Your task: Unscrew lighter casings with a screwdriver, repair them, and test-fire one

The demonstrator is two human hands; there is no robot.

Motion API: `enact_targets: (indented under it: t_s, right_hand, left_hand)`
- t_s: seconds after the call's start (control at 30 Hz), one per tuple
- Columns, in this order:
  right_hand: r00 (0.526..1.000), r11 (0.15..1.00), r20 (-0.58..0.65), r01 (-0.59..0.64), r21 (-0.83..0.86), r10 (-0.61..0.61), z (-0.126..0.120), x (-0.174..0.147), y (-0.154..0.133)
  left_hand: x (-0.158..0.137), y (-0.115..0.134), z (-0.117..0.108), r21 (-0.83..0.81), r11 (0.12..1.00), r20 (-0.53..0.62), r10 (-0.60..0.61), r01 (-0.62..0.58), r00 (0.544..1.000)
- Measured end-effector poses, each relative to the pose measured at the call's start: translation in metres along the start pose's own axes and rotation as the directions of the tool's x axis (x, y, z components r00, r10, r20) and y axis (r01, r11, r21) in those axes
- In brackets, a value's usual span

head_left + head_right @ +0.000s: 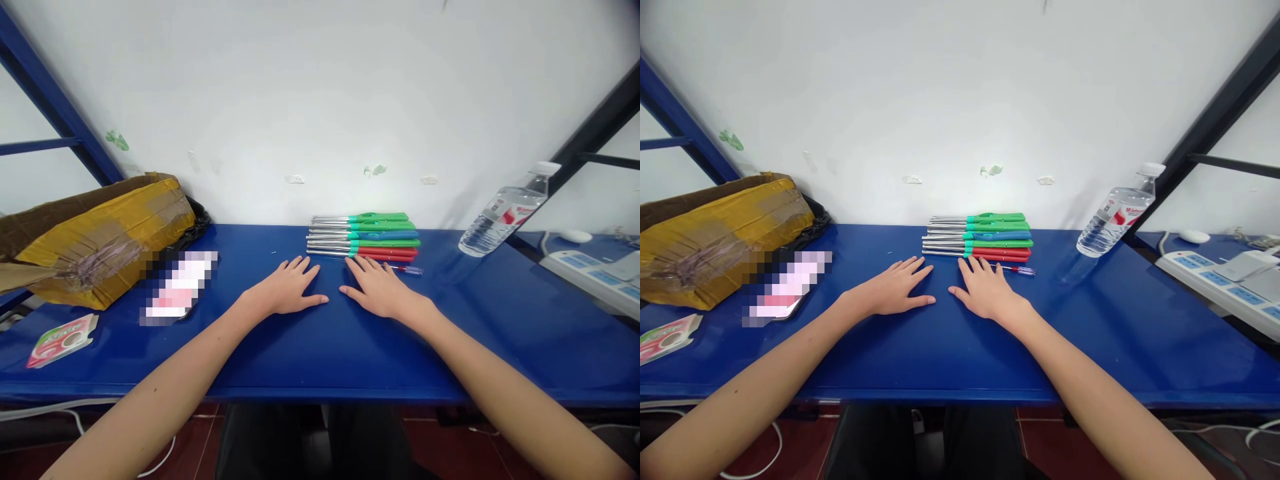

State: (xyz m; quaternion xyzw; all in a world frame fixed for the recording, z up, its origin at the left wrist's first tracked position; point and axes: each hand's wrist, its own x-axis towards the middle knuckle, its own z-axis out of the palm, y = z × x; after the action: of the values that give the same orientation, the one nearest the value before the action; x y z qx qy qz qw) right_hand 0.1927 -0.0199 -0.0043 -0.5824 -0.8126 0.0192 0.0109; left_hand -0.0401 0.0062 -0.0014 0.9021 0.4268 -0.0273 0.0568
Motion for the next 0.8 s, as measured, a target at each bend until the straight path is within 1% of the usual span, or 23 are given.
enact_targets:
  t_s: [0.1, 0.3, 0.37, 0.43, 0.5, 0.57, 0.63, 0.67, 0.73, 0.8]
  right_hand:
    - [1.000, 1.000, 0.020, -0.017, -0.006, 0.017, 0.000, 0.001, 0.000]
    - [0.999, 0.999, 0.042, 0.019, -0.036, -0.018, 0.000, 0.000, -0.001]
    - [0.999, 0.998, 0.036, 0.031, -0.048, -0.029, 0.000, -0.001, -0.001]
    - [0.999, 0.997, 0.001, 0.041, -0.070, -0.041, -0.002, -0.001, -0.002]
    - [0.998, 0.996, -0.054, 0.012, -0.092, -0.017, -0.004, -0.002, -0.003]
    - [0.995, 0.993, -0.088, -0.064, -0.099, 0.056, -0.006, -0.002, -0.004]
    - [0.989, 0.986, -0.080, -0.135, -0.099, 0.128, -0.008, -0.002, -0.005]
    - [0.987, 0.983, -0.072, -0.152, -0.104, 0.145, -0.009, -0.002, -0.005]
    - [0.988, 0.983, -0.068, -0.143, -0.117, 0.136, -0.010, -0.003, -0.007]
    - [0.992, 0.988, -0.088, -0.099, -0.115, 0.089, -0.010, -0.004, -0.010]
  left_hand:
    - [0.001, 0.001, 0.000, 0.012, 1.000, 0.004, -0.004, 0.004, 1.000]
    - [0.000, 0.001, 0.000, 0.026, 1.000, 0.004, -0.006, 0.006, 1.000]
    - [0.000, 0.002, 0.000, 0.026, 1.000, 0.007, -0.007, 0.006, 1.000]
    - [-0.001, 0.003, -0.001, 0.025, 1.000, 0.009, -0.009, 0.009, 1.000]
    - [-0.001, 0.003, -0.001, 0.025, 1.000, 0.012, -0.012, 0.011, 1.000]
    - [0.000, 0.003, -0.001, 0.024, 1.000, 0.013, -0.009, 0.009, 1.000]
    - [0.000, 0.003, 0.000, 0.020, 1.000, 0.007, -0.004, 0.004, 1.000]
    - [0.000, 0.002, 0.000, 0.017, 1.000, 0.001, -0.002, 0.002, 1.000]
    - [0.000, 0.002, 0.001, 0.010, 1.000, -0.011, 0.001, -0.001, 1.000]
    - [0.001, 0.001, 0.001, 0.006, 1.000, -0.022, 0.006, -0.006, 1.000]
